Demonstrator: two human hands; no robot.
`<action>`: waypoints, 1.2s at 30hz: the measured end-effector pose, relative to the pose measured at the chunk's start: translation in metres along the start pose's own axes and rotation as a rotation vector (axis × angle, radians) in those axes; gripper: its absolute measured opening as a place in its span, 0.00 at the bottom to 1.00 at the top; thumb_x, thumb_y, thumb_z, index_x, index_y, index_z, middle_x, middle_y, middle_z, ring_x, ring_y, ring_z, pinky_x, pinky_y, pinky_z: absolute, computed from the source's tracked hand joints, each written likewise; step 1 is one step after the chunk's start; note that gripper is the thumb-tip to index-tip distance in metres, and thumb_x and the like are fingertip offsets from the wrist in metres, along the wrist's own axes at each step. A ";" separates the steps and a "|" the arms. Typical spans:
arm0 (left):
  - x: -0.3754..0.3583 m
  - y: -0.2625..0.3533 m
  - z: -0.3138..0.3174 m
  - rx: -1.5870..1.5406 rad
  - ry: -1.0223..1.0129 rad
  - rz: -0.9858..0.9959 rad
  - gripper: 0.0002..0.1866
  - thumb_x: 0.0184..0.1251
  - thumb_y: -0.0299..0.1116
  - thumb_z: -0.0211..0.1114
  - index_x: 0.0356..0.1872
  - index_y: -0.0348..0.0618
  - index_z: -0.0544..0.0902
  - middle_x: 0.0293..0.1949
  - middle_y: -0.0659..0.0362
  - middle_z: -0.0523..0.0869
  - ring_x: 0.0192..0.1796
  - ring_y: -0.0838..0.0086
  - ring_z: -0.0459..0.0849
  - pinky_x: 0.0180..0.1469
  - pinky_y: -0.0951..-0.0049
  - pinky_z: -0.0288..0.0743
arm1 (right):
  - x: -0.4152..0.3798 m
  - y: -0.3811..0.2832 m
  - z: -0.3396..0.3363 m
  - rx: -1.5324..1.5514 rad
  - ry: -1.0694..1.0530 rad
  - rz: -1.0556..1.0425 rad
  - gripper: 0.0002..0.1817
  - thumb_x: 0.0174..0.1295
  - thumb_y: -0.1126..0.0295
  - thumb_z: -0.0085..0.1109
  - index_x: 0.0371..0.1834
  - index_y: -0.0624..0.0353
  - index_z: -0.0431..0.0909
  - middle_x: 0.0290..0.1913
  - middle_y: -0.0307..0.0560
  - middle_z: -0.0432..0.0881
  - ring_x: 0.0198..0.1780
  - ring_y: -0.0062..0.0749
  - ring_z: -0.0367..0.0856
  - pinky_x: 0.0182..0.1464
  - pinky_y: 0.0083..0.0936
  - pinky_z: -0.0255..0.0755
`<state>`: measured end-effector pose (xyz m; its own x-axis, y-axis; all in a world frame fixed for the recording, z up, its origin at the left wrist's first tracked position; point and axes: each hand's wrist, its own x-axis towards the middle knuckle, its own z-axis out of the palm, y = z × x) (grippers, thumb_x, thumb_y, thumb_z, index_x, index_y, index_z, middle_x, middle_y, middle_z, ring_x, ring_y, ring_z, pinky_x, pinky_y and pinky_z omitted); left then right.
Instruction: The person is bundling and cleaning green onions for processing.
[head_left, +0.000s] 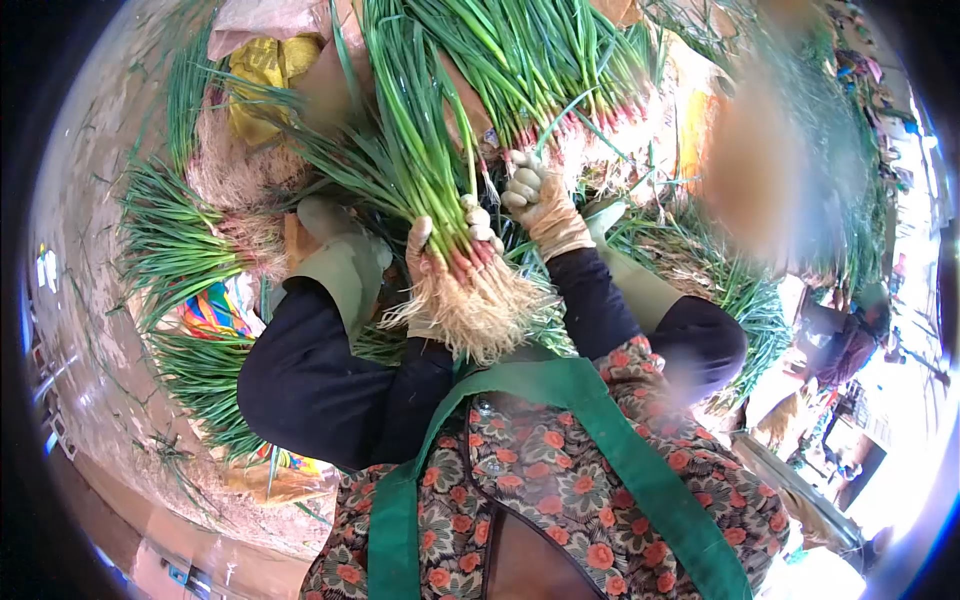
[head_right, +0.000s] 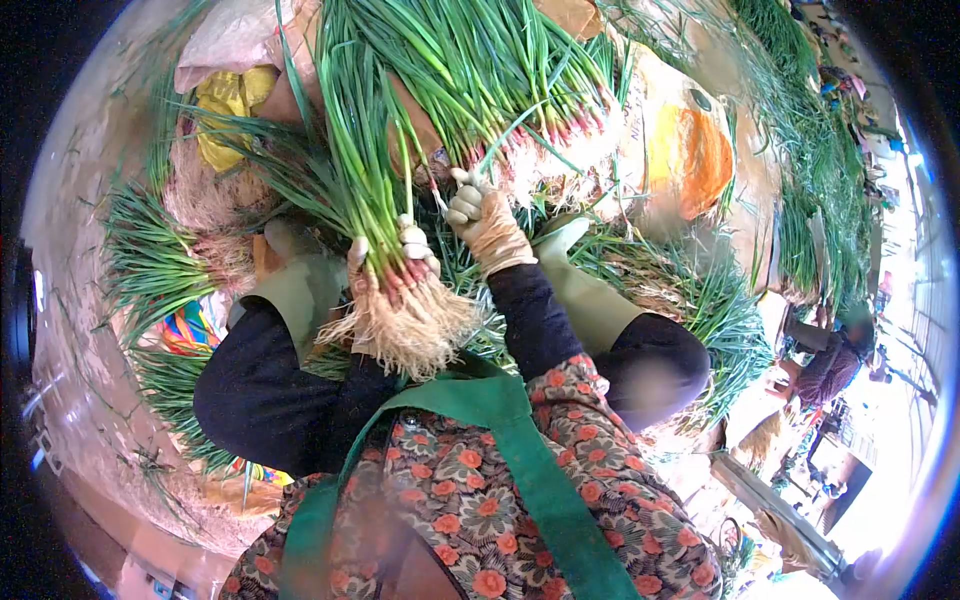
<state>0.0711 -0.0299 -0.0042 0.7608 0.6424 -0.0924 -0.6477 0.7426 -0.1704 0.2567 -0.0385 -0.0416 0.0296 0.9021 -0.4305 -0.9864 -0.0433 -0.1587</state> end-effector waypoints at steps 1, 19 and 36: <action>0.001 0.004 -0.001 0.014 -0.091 -0.014 0.34 0.60 0.49 0.58 0.59 0.33 0.63 0.40 0.56 0.72 0.44 0.68 0.73 0.51 0.58 0.66 | 0.001 -0.006 0.011 -0.172 0.107 0.127 0.13 0.67 0.63 0.47 0.45 0.60 0.75 0.11 0.25 0.51 0.12 0.13 0.49 0.17 0.15 0.49; 0.000 -0.001 0.008 -0.189 -0.079 -0.019 0.32 0.58 0.51 0.59 0.56 0.37 0.65 0.38 0.60 0.72 0.43 0.71 0.72 0.51 0.61 0.63 | 0.005 0.040 -0.008 -1.625 -0.140 0.067 0.09 0.59 0.65 0.52 0.34 0.60 0.76 0.26 0.47 0.77 0.27 0.38 0.75 0.29 0.29 0.69; 0.002 -0.001 0.026 -0.077 0.233 -0.004 0.34 0.60 0.48 0.59 0.58 0.30 0.65 0.39 0.53 0.77 0.39 0.66 0.76 0.47 0.63 0.69 | 0.041 0.009 -0.008 -2.073 0.334 -0.265 0.16 0.58 0.61 0.58 0.43 0.61 0.77 0.33 0.55 0.82 0.36 0.45 0.82 0.40 0.33 0.74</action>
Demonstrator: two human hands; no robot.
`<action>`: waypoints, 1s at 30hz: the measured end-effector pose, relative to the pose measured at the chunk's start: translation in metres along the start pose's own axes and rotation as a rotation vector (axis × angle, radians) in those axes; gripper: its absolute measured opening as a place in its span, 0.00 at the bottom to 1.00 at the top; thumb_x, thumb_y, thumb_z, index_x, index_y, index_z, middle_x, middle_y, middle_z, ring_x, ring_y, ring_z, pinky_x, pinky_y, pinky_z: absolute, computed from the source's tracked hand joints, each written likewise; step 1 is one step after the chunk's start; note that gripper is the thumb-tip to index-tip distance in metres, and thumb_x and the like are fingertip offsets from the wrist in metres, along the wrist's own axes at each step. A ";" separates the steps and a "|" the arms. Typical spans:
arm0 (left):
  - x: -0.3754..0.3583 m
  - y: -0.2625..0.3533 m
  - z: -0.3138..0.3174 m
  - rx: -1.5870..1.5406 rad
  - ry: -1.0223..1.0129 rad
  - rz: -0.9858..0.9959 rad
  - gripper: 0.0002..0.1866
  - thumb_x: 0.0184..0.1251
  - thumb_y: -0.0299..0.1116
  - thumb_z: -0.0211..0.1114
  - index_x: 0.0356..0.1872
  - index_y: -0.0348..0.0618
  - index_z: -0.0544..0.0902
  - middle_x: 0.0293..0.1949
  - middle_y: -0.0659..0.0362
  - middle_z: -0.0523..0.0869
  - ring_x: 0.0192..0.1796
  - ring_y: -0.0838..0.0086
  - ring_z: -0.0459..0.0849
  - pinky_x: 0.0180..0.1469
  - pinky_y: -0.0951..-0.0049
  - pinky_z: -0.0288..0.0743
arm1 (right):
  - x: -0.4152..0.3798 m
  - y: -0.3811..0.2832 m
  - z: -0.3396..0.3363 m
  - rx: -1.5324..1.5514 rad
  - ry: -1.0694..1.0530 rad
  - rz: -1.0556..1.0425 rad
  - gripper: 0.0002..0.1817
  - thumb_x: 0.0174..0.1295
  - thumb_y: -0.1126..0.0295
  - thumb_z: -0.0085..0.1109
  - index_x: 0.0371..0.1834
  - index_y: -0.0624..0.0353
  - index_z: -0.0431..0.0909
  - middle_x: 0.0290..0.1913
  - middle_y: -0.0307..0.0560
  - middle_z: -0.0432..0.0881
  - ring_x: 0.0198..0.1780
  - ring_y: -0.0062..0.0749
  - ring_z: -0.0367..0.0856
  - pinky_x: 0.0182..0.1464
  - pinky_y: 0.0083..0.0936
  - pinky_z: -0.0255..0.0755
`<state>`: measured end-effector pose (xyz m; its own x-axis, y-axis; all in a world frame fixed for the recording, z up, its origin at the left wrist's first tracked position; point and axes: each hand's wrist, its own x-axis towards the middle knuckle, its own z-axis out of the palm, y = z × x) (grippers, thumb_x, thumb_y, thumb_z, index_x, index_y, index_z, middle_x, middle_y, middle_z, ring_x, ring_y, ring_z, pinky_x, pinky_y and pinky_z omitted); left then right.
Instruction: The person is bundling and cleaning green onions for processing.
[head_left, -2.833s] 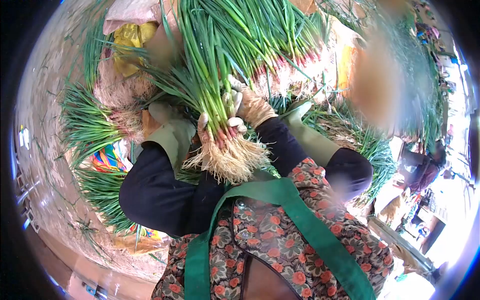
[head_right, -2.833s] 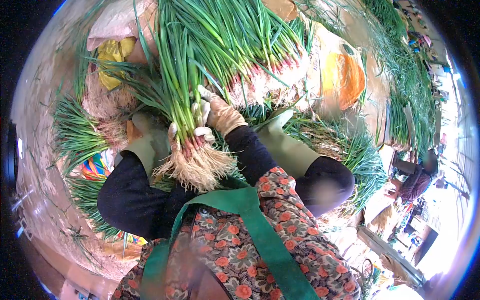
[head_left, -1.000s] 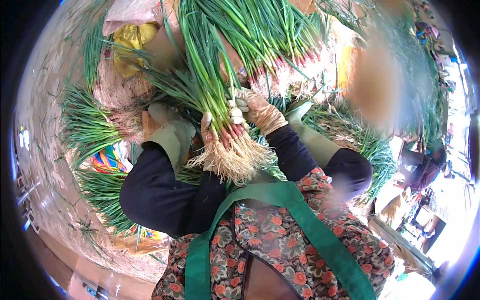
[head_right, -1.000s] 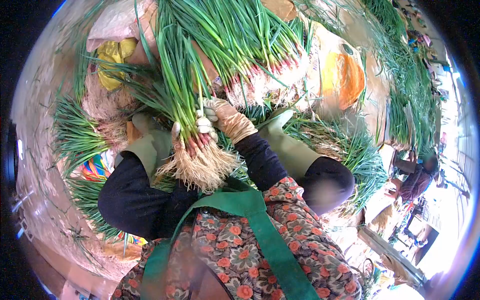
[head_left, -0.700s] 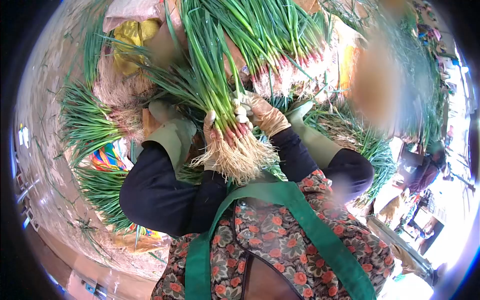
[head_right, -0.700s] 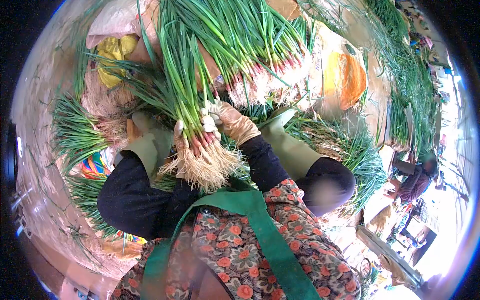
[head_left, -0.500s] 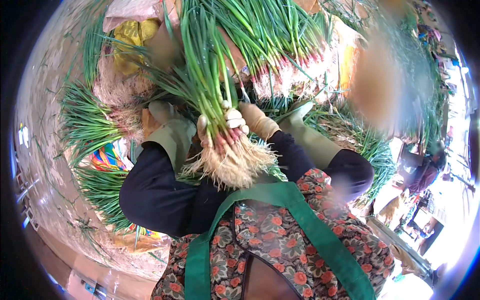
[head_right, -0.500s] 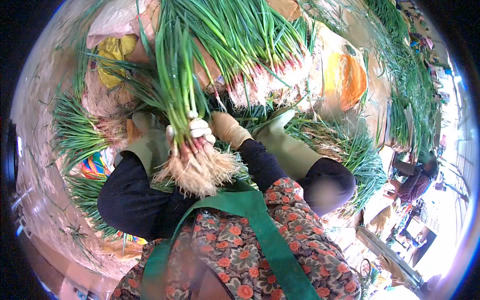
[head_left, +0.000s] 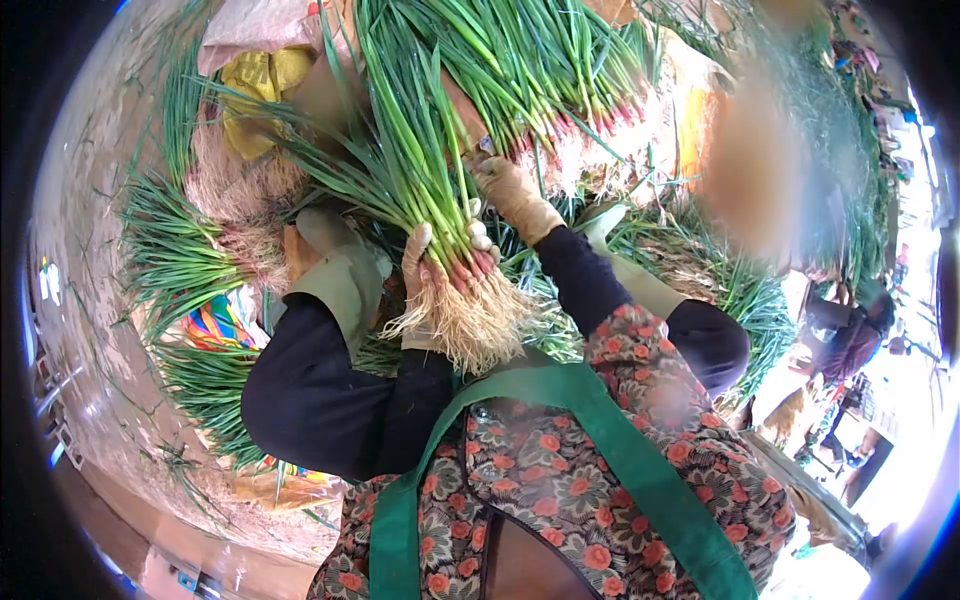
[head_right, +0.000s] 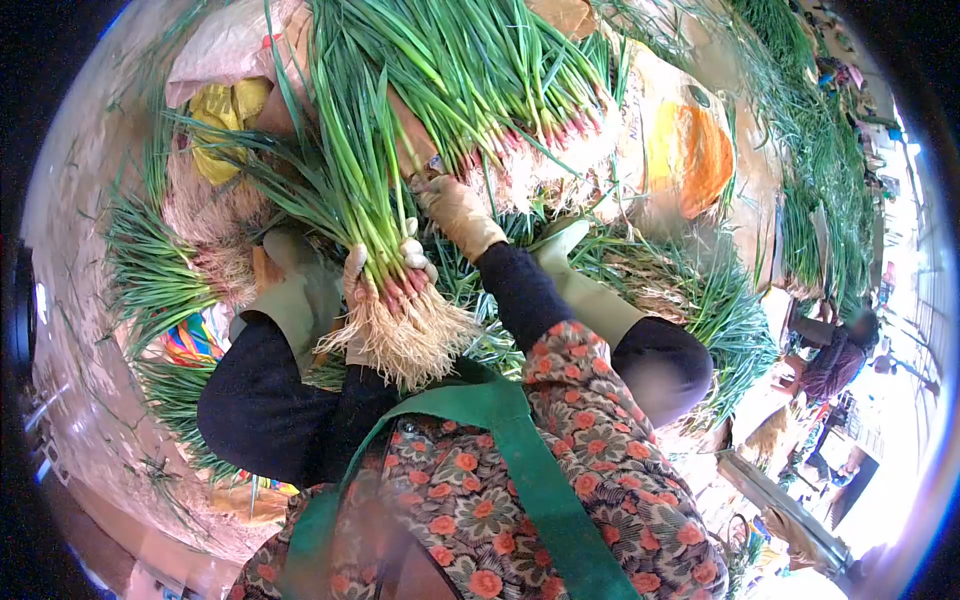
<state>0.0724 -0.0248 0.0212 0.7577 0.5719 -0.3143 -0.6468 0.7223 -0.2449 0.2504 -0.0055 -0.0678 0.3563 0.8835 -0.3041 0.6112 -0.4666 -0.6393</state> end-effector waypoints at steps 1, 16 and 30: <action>0.001 0.001 -0.002 0.013 -0.010 0.007 0.34 0.59 0.47 0.60 0.59 0.29 0.64 0.39 0.53 0.76 0.40 0.66 0.76 0.49 0.64 0.68 | -0.001 -0.002 -0.004 0.010 0.102 -0.015 0.15 0.58 0.62 0.58 0.42 0.62 0.78 0.33 0.56 0.82 0.36 0.46 0.81 0.40 0.34 0.73; 0.003 -0.006 -0.006 0.262 0.094 0.045 0.39 0.61 0.53 0.55 0.64 0.30 0.59 0.58 0.38 0.69 0.62 0.52 0.67 0.68 0.54 0.54 | -0.089 -0.038 -0.083 -0.480 -0.145 -0.125 0.18 0.60 0.54 0.54 0.43 0.56 0.73 0.24 0.55 0.79 0.25 0.46 0.80 0.26 0.41 0.72; 0.005 -0.002 -0.040 0.445 -0.110 0.004 0.33 0.61 0.55 0.54 0.52 0.30 0.71 0.41 0.43 0.80 0.39 0.57 0.80 0.45 0.56 0.75 | -0.072 -0.071 -0.069 1.006 -0.482 0.476 0.17 0.62 0.47 0.51 0.32 0.49 0.72 0.19 0.28 0.69 0.16 0.14 0.63 0.17 0.12 0.58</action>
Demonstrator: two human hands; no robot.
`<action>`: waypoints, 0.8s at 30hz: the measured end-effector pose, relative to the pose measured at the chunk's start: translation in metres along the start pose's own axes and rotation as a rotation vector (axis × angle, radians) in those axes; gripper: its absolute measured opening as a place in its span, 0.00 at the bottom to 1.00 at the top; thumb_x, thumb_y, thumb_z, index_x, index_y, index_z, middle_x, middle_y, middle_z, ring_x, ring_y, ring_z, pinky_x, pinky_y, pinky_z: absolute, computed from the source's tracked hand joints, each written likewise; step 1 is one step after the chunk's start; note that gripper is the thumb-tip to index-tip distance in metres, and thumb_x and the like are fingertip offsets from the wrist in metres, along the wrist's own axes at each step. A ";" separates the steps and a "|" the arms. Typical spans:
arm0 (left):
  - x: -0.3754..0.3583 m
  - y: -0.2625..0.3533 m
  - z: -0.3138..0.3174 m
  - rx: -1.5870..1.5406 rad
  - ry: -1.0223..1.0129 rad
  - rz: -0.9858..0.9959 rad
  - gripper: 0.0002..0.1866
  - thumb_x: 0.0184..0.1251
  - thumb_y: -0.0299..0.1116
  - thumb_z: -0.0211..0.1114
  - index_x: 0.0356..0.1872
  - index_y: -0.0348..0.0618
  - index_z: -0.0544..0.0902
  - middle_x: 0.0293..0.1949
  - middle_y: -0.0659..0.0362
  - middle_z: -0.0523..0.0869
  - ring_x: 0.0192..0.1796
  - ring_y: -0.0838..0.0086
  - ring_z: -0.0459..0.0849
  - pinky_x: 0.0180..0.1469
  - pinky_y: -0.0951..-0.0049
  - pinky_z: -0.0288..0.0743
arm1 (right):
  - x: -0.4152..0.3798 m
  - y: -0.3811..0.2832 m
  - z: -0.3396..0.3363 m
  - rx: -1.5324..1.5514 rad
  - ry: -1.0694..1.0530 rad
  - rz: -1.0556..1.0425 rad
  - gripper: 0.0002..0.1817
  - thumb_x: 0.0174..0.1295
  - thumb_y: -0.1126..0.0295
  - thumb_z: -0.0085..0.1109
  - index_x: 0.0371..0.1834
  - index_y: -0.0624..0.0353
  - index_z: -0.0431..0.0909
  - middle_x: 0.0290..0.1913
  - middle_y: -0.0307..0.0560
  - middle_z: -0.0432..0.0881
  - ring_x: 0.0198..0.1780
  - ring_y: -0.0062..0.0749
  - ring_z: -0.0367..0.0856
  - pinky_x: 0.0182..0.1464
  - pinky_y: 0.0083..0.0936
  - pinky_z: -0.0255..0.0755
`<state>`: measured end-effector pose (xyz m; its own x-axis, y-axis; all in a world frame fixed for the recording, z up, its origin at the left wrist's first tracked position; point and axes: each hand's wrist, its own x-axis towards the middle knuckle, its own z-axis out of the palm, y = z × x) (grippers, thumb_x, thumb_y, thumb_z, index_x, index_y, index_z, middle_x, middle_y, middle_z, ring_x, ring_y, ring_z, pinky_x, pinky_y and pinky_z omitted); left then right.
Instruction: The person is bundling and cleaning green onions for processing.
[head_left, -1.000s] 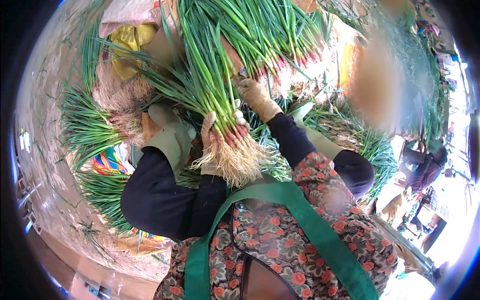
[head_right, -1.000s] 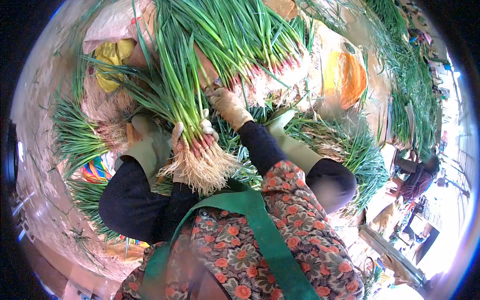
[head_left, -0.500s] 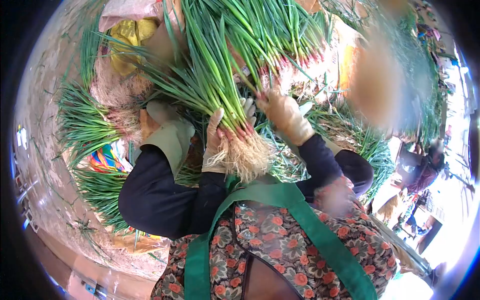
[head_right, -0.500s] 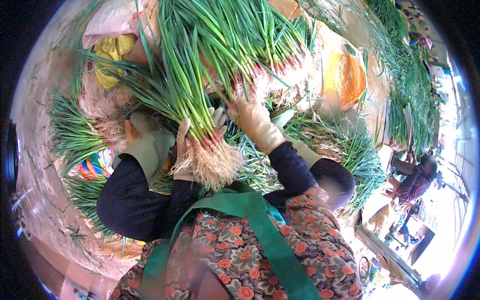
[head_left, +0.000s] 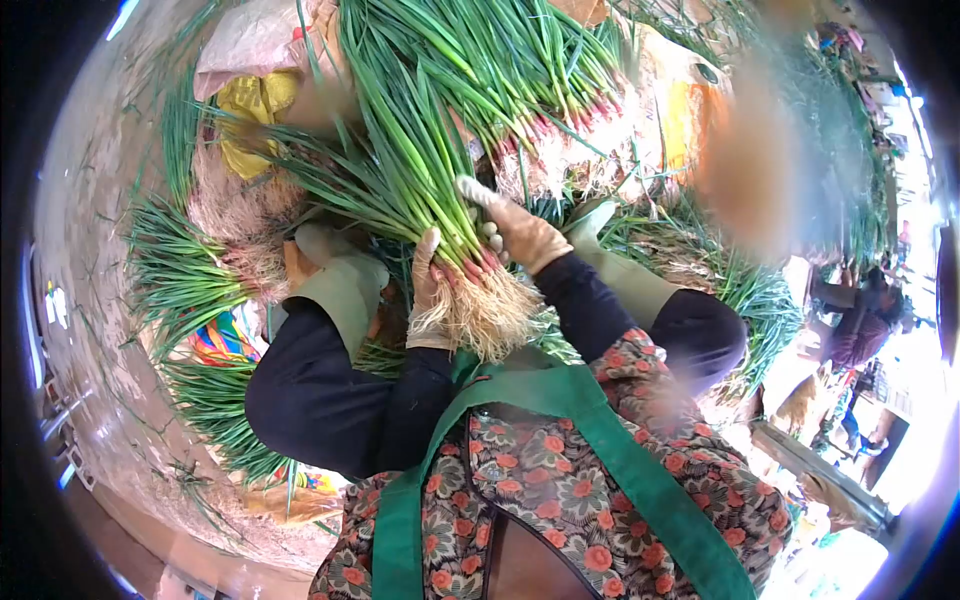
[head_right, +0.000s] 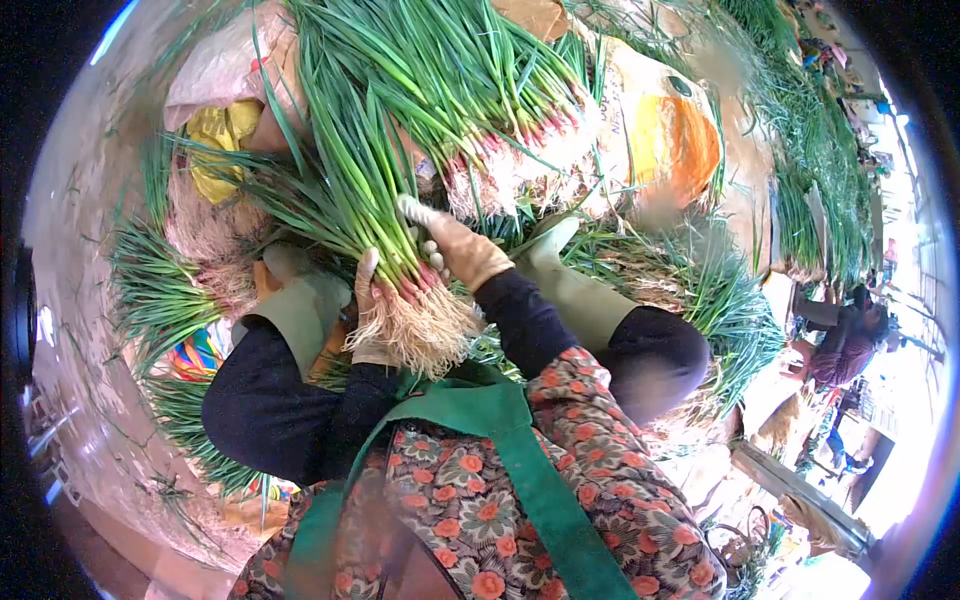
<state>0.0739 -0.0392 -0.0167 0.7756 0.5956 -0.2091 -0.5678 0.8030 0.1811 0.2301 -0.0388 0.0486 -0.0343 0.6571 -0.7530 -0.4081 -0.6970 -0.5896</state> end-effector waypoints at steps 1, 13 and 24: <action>0.000 0.001 -0.008 0.040 -0.033 0.006 0.33 0.62 0.55 0.53 0.51 0.29 0.71 0.40 0.43 0.80 0.38 0.57 0.80 0.44 0.56 0.75 | 0.003 -0.010 0.013 0.073 0.126 0.002 0.16 0.61 0.48 0.53 0.31 0.48 0.71 0.16 0.27 0.68 0.11 0.13 0.60 0.10 0.13 0.53; 0.006 -0.008 0.015 -0.523 -0.295 0.062 0.32 0.62 0.55 0.54 0.53 0.34 0.68 0.42 0.54 0.74 0.47 0.66 0.74 0.54 0.61 0.66 | 0.045 0.028 -0.010 1.107 -0.094 -0.455 0.14 0.68 0.64 0.41 0.21 0.51 0.62 0.13 0.27 0.51 0.15 0.18 0.49 0.21 0.18 0.49; 0.001 -0.001 0.017 -0.620 -0.258 -0.009 0.29 0.53 0.56 0.62 0.46 0.44 0.69 0.42 0.63 0.71 0.48 0.75 0.71 0.59 0.64 0.58 | 0.043 0.021 0.005 -0.133 0.076 -0.417 0.19 0.58 0.61 0.63 0.46 0.64 0.76 0.30 0.37 0.78 0.29 0.16 0.73 0.29 0.20 0.69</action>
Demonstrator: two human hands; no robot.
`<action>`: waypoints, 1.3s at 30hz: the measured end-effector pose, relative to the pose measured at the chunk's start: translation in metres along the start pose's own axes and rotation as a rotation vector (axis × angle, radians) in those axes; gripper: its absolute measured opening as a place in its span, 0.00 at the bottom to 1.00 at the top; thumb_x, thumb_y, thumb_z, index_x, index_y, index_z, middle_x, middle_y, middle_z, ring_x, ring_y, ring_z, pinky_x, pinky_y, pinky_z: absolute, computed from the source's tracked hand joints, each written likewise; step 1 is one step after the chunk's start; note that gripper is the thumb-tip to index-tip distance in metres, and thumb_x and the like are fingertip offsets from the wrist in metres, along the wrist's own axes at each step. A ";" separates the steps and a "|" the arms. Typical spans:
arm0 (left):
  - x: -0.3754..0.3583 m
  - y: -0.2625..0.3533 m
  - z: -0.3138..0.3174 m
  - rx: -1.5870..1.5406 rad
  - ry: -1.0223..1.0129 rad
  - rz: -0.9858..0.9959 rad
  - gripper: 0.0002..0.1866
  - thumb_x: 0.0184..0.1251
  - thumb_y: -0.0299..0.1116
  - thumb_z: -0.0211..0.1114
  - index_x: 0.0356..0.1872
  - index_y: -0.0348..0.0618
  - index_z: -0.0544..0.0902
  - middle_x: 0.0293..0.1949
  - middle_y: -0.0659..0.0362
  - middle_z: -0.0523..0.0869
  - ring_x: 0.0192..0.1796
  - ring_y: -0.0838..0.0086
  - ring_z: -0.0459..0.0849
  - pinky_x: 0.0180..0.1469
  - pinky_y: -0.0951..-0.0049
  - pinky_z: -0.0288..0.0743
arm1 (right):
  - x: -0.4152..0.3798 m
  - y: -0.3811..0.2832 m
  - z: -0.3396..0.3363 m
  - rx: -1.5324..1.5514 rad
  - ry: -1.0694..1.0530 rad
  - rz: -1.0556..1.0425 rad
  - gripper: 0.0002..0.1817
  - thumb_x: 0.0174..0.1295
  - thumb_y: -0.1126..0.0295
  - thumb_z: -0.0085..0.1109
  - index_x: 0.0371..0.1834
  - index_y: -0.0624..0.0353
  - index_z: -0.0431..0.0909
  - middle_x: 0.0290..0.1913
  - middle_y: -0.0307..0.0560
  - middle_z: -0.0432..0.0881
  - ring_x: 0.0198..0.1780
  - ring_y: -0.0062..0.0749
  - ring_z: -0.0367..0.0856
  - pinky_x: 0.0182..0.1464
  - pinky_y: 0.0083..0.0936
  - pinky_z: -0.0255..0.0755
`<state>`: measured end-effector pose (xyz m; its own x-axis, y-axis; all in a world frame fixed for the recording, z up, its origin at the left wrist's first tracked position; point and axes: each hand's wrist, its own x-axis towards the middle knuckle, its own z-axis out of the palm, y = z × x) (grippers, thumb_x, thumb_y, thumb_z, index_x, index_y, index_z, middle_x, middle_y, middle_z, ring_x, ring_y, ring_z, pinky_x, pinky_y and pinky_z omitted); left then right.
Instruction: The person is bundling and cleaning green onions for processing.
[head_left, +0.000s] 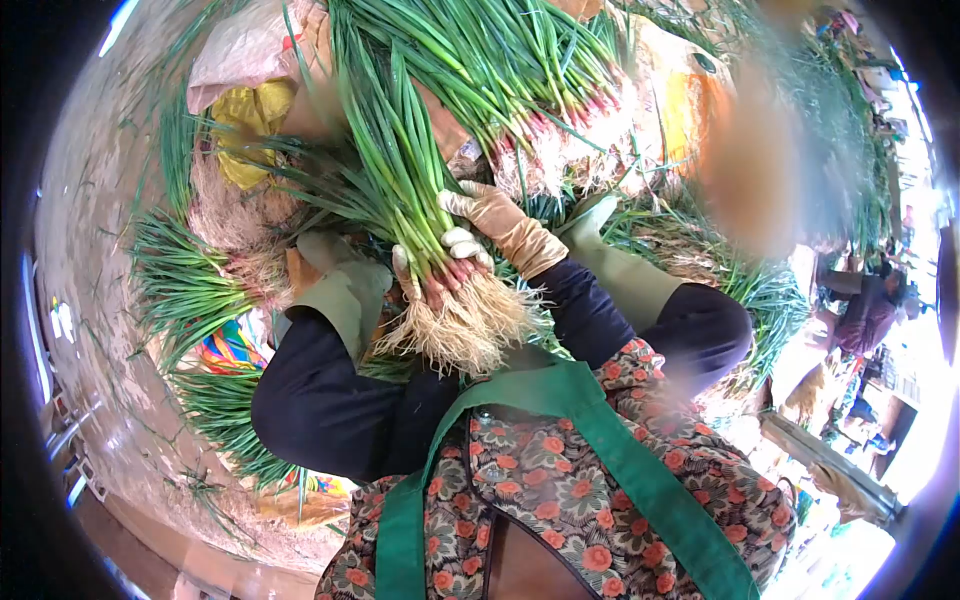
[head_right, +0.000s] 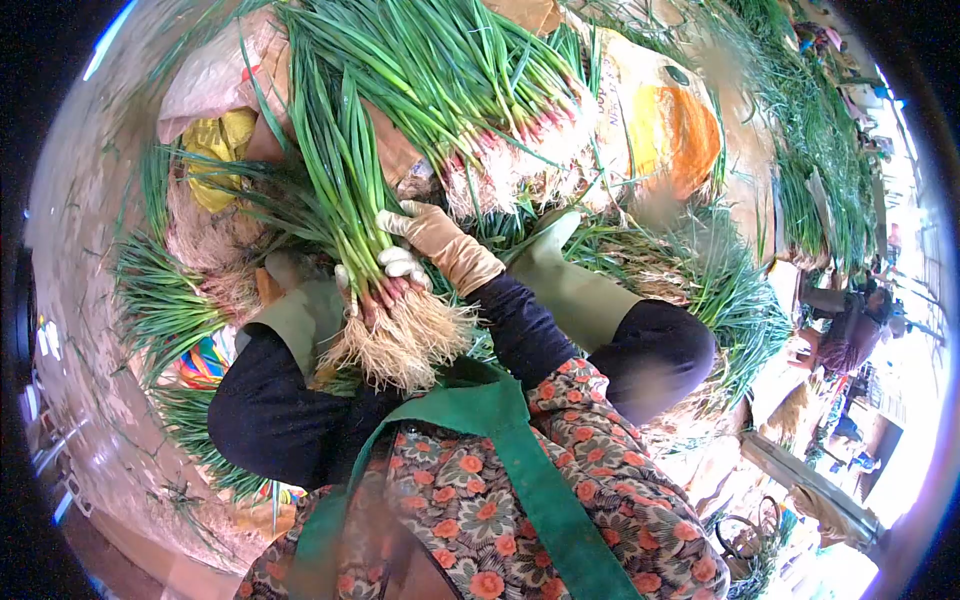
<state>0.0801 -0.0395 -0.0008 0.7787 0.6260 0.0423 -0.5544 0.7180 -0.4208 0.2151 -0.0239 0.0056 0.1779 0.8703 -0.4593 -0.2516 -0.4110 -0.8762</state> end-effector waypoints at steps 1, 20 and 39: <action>0.000 0.000 0.000 -0.002 0.005 -0.007 0.29 0.53 0.57 0.62 0.46 0.44 0.69 0.42 0.63 0.71 0.48 0.75 0.71 0.59 0.64 0.58 | 0.000 -0.001 0.001 -0.042 -0.003 -0.002 0.15 0.60 0.63 0.60 0.43 0.65 0.76 0.31 0.36 0.80 0.28 0.15 0.74 0.28 0.19 0.70; 0.005 -0.020 0.022 0.198 0.224 0.067 0.41 0.59 0.56 0.57 0.65 0.36 0.59 0.58 0.45 0.71 0.49 0.62 0.76 0.53 0.59 0.70 | -0.017 -0.007 -0.082 -1.016 0.355 -0.237 0.15 0.58 0.62 0.57 0.44 0.59 0.78 0.42 0.56 0.81 0.45 0.45 0.80 0.46 0.34 0.73; 0.007 -0.014 0.004 0.616 0.433 -0.020 0.28 0.61 0.53 0.57 0.41 0.30 0.76 0.30 0.43 0.82 0.33 0.57 0.82 0.41 0.60 0.77 | -0.030 -0.023 -0.048 -0.286 -0.277 0.157 0.20 0.63 0.62 0.52 0.56 0.59 0.70 0.46 0.41 0.75 0.42 0.22 0.74 0.41 0.19 0.70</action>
<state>0.0918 -0.0438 0.0088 0.7658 0.5269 -0.3686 -0.5040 0.8478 0.1648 0.2616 -0.0536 0.0321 -0.1136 0.8150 -0.5682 0.0261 -0.5693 -0.8217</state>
